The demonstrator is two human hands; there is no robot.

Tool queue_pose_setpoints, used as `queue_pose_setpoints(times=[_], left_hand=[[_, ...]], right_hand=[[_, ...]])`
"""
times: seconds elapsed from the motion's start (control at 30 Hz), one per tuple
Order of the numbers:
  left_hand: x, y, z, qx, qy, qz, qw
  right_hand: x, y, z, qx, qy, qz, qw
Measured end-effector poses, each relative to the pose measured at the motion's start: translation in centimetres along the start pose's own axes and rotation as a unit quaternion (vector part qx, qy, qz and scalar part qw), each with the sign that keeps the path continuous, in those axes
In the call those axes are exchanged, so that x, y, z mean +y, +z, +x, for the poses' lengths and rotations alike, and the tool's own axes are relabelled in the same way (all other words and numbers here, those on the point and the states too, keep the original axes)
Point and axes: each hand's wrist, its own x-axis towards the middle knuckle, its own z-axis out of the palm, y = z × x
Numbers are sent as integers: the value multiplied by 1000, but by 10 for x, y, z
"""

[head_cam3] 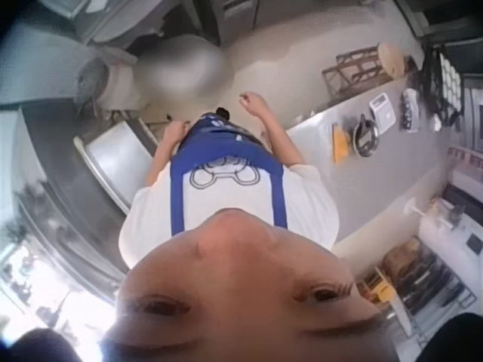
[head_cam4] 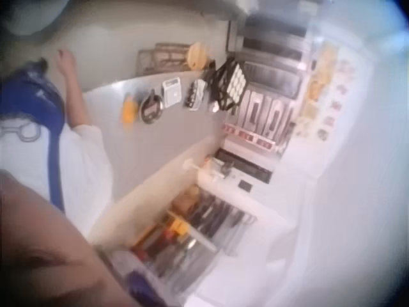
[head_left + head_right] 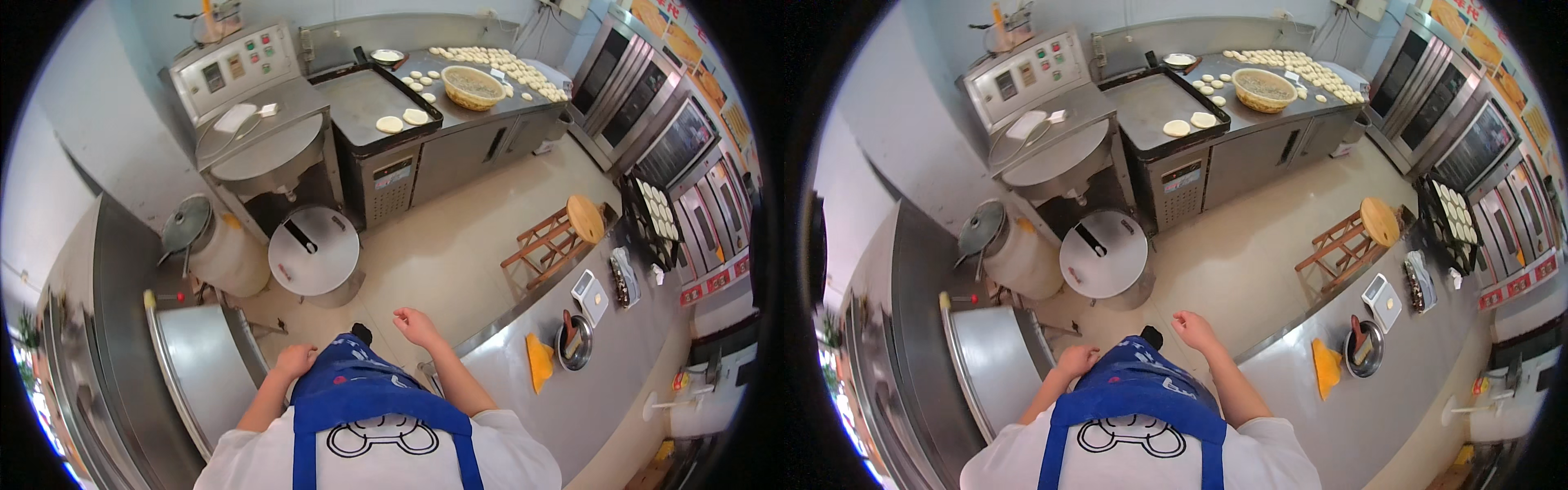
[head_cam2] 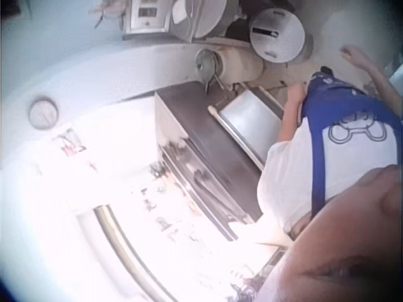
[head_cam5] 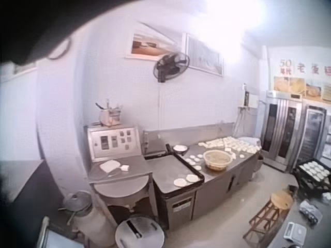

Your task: The person fills dough balls with a mixture from a bowl, shapes them by hand, uses a rolling pin to flatten them into discs, and places the flattened dough onto a metal tray.

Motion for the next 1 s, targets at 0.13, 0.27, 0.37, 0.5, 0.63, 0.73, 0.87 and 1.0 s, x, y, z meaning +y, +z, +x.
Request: queue_pose_setpoints(times=[0.13,0.27,0.37,0.5,0.63,0.73,0.87,1.0], left_hand=[[29,-90,117,-4,96,20,995],[55,-163,237,-13,218,87,972],[118,-173,311,1,298,8,954],[196,-117,380,-78,271,-193,940],[280,-154,440,-201,280,-151,927],[340,-160,500,-220,284,-90,929],[393,-164,560,-137,284,-155,936],[466,-210,629,-128,210,-193,950]], right_hand=[[-1,-15,48,48,41,38,997],[-11,-74,60,172,154,58,971],[26,-112,31,241,254,35,936],[139,-132,-3,323,352,31,878],[192,-207,5,402,372,46,836],[235,-286,40,388,383,-17,839],[239,-429,149,324,342,-39,881],[230,-589,315,352,206,-80,910]])
